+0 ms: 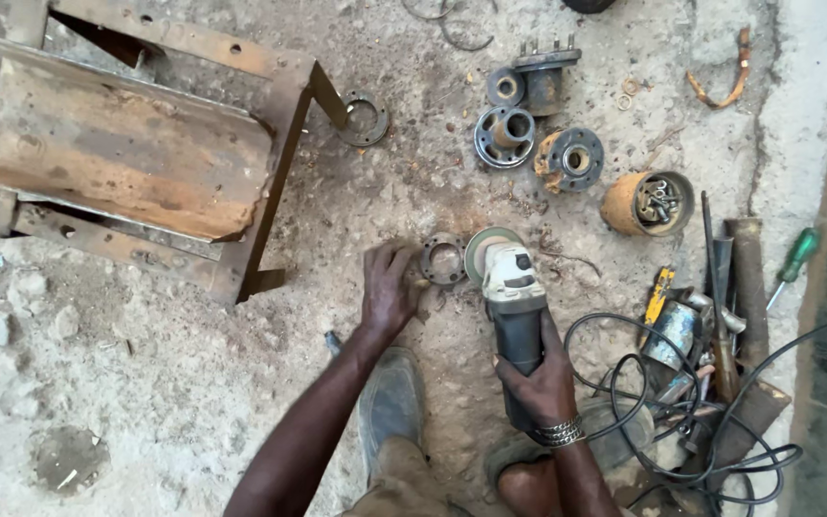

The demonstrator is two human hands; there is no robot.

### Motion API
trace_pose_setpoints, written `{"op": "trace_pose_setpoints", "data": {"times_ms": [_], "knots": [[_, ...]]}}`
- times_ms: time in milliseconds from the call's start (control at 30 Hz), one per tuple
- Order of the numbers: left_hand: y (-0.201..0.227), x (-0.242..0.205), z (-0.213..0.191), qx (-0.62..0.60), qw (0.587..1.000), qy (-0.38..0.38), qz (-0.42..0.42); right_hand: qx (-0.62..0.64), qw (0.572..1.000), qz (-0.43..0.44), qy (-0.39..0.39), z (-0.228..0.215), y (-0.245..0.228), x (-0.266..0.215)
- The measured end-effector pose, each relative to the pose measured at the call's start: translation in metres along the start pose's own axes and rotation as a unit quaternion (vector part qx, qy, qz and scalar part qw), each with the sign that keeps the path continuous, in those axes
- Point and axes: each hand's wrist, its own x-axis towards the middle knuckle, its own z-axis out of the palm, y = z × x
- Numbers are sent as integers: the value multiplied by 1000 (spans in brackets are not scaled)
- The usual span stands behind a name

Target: The person uses an angle grinder to clean and smooth the surfaces of several small metal parts on the floor. The person holds each part with the left hand and grinds it with the right hand, producing sparks, then sets the part aside and picks up the next one.

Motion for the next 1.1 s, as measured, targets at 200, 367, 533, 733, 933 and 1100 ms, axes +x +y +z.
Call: {"op": "trace_pose_setpoints", "data": {"times_ms": [200,367,533,733,933,1100], "knots": [[24,0,1,12,940,-148,-305,11,1000,-10,7,9,5,1],[19,34,13,27,935,-162,-315,-2,999,-13,34,-4,10,4],[-3,33,-8,30,928,-150,-340,0,997,-47,60,-13,19,5],[-6,4,-35,-26,945,-89,-312,-43,998,-38,26,4,2,3],[15,-58,-51,1,933,-121,-338,-123,990,-65,-15,40,-26,17],[31,-113,-44,84,977,-114,-159,-160,980,-122,3,73,-40,31]]}}
